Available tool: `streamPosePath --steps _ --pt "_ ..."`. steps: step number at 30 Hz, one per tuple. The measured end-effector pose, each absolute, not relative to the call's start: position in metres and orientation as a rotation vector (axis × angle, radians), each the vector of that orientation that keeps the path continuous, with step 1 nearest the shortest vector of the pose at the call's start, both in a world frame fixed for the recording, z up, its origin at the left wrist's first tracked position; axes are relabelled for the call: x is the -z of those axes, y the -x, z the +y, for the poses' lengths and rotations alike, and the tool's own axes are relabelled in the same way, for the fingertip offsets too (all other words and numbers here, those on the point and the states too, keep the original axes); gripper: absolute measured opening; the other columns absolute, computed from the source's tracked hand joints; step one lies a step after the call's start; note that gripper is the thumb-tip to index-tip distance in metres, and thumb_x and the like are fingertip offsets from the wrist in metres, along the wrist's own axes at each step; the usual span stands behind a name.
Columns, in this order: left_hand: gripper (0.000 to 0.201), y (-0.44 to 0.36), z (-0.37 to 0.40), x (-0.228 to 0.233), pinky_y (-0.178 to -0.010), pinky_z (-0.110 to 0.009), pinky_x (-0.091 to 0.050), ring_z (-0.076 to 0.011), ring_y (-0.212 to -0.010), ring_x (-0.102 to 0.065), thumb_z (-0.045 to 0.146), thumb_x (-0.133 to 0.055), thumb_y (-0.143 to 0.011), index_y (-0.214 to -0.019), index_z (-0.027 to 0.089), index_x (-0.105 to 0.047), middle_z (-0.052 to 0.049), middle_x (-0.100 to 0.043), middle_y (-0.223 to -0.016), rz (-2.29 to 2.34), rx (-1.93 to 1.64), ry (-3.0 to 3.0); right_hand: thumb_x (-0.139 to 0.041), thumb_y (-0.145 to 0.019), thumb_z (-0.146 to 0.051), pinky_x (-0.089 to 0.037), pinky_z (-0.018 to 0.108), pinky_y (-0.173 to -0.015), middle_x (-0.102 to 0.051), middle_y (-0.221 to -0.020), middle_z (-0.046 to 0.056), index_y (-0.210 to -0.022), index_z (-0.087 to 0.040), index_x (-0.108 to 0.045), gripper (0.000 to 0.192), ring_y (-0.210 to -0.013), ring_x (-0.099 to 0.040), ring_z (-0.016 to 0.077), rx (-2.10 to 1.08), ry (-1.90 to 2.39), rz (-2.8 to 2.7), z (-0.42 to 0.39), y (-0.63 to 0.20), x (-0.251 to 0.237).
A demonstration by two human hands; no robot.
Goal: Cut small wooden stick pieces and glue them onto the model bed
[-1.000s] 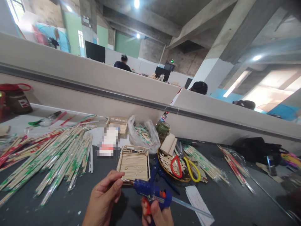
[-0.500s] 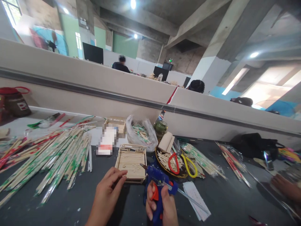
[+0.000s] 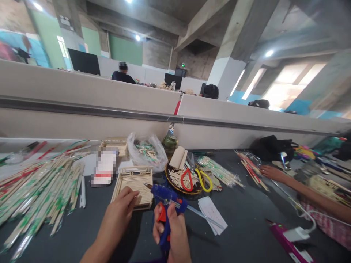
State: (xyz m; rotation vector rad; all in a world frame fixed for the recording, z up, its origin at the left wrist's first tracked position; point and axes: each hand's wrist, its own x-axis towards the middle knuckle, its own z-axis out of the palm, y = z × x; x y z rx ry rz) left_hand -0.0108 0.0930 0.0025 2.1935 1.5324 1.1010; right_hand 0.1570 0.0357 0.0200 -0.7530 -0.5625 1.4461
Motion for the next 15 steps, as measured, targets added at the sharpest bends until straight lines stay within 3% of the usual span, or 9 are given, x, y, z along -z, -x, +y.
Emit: streamPosePath --steps 15 --pt "0.031 0.0134 0.1037 -0.0013 -0.057 -0.023 -0.048 -0.0156 -0.064 -0.068 0.037 -0.045 -0.094 -0.078 0.024 -0.069 0.000 -0.063 -0.075 1.629 -0.866 -2.282 -0.073 -0.075 -0.067 -0.036 0.014 -0.034 -0.061 -0.072 -0.001 -0.085 -0.017 -0.056 0.055 -0.044 -0.039 0.0016 -1.480 0.773 -0.496 0.0401 -0.1555 -0.0201"
